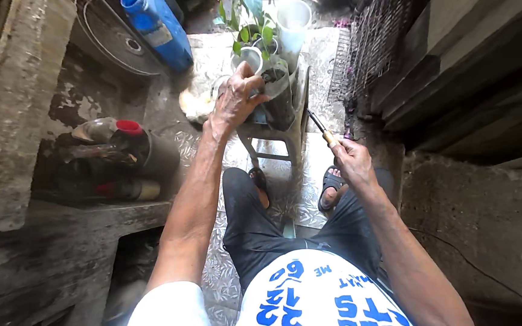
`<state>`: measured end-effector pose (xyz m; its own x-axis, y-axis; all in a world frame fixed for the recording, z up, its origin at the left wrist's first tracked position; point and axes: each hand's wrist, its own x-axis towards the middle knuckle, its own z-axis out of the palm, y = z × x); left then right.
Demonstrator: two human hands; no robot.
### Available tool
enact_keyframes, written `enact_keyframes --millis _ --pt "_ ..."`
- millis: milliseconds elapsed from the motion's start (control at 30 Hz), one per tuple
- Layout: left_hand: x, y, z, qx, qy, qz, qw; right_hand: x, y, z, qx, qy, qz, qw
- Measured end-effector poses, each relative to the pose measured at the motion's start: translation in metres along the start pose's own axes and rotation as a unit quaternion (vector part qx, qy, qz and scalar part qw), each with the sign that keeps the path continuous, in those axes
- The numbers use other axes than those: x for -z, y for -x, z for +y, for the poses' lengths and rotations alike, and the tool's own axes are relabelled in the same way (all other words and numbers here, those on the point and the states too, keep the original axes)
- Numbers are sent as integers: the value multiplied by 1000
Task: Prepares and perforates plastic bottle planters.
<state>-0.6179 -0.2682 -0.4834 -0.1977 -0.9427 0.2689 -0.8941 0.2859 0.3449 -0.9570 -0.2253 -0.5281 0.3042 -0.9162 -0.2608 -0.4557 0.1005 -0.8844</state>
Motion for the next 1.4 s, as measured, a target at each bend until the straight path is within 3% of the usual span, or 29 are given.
enact_keyframes --millis 267,633,867,1400 --pt "-11 14 26 30 -50 46 997 -1 4 5 -7 -8 -7 1000" --pt "-23 17 36 41 -5 83 996 -1 5 8 -21 -17 -1 1000" --pt "-34 12 51 66 -2 134 989 -5 10 12 -25 51 -10 998" --pt "-39 -14 66 149 -39 139 978 -9 4 20 -9 44 -34 998"
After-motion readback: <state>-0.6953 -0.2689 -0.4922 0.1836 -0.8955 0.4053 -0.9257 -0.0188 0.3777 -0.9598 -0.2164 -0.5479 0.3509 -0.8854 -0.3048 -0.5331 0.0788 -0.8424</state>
